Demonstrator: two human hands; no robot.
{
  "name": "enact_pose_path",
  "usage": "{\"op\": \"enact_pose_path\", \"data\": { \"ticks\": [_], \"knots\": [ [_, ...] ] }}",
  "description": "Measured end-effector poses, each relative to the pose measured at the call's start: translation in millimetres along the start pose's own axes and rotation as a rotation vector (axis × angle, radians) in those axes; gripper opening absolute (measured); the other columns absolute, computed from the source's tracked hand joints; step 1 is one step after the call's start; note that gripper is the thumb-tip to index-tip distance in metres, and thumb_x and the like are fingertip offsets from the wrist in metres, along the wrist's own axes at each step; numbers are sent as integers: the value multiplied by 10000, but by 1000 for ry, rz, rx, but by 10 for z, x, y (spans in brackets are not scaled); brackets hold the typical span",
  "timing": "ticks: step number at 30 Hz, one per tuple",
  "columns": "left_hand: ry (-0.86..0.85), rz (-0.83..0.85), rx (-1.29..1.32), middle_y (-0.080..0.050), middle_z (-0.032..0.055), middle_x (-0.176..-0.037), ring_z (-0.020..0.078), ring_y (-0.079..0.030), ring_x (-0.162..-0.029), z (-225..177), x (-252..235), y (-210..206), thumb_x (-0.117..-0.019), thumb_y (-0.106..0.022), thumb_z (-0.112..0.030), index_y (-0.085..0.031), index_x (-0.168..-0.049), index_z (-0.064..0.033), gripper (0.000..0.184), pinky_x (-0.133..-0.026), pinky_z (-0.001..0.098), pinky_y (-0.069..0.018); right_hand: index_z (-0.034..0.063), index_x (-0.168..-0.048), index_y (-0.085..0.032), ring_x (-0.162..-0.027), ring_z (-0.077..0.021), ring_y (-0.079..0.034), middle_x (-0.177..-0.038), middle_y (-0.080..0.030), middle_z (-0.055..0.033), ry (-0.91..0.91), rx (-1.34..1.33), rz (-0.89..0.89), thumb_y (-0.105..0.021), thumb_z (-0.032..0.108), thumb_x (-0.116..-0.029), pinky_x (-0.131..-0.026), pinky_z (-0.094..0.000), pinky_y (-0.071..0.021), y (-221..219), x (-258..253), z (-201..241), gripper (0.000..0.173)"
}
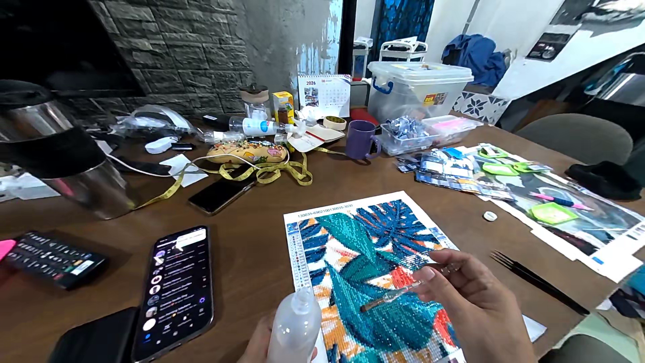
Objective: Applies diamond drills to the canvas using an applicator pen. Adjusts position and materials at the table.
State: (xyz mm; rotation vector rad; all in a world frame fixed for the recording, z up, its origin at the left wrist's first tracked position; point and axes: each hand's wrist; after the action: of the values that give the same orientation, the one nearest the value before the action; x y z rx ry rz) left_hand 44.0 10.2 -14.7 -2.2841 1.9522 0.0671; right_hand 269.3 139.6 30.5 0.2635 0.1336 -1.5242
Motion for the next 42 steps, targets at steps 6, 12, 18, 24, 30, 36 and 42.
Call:
{"op": "enact_pose_path", "data": {
  "ticks": [6, 12, 18, 24, 30, 36, 42],
  "knots": [
    [-3, -2, -18, -640, 74, -1131, 145, -696, -1027, 1, -3, 3, -977, -663, -177, -340, -1330, 102, 554, -956, 386, -583, -3, -1130, -577, -717, -59, -710, -866, -710, 28, 19, -13, 57, -623, -3, -935, -657, -229, -624, -38, 25, -44, 200],
    [-4, -3, -17, -640, 72, -1130, 145, -697, -1025, -3, -1, -2, -972, -664, -166, -342, -1332, 101, 552, -961, 389, -582, -2, -1120, -584, -698, -58, -705, -852, -708, 23, -12, 6, 2, -609, -26, -931, -643, -219, -616, 41, 2, -11, 192],
    [5, -5, -9, -641, 62, -1131, 144, -699, -1024, -18, -7, -8, -971, -668, -164, -339, -1333, 94, 553, -963, 390, -583, 8, -1126, -573, -725, -71, -715, -884, -719, 22, 9, -74, 106, -619, -26, -941, -664, -250, -628, -61, 50, 2, 193],
    [6, -3, -11, -641, 71, -1137, 143, -694, -1030, -18, -1, -3, -977, -665, -177, -342, -1341, 103, 561, -964, 389, -581, -8, -1135, -577, -722, -71, -715, -873, -716, 20, 3, -16, 93, -625, -10, -939, -656, -246, -625, -9, 42, -49, 202],
    [14, -7, -24, -645, 76, -1139, 147, -700, -1026, -19, 1, -7, -971, -666, -167, -332, -1350, 114, 579, -961, 384, -583, 2, -1115, -582, -694, -49, -704, -846, -711, 36, 43, 10, 8, -606, -23, -937, -645, -220, -619, 57, -6, -1, 181],
    [7, -1, -5, -647, 62, -1127, 143, -697, -1026, -14, -2, -3, -974, -669, -175, -352, -1327, 89, 543, -963, 388, -580, 11, -1099, -589, -714, -52, -705, -866, -717, 35, 71, -71, 85, -621, -33, -932, -663, -233, -620, -119, 32, -66, 176],
    [-9, 0, -6, -648, 56, -1122, 139, -697, -1017, -1, 0, -2, -971, -673, -161, -346, -1338, 92, 553, -958, 387, -582, 4, -1108, -590, -704, -61, -711, -852, -717, 25, 16, 11, 32, -611, -15, -934, -656, -228, -623, 20, -25, -53, 176]
  ]
}}
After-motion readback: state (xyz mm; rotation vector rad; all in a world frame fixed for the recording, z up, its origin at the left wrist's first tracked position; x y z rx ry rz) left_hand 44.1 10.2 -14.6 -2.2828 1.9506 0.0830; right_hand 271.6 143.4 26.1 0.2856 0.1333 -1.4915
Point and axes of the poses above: each hand's wrist, its own x-axis away from the middle knuckle, its own y-axis out of the back of the hand, z = x × y
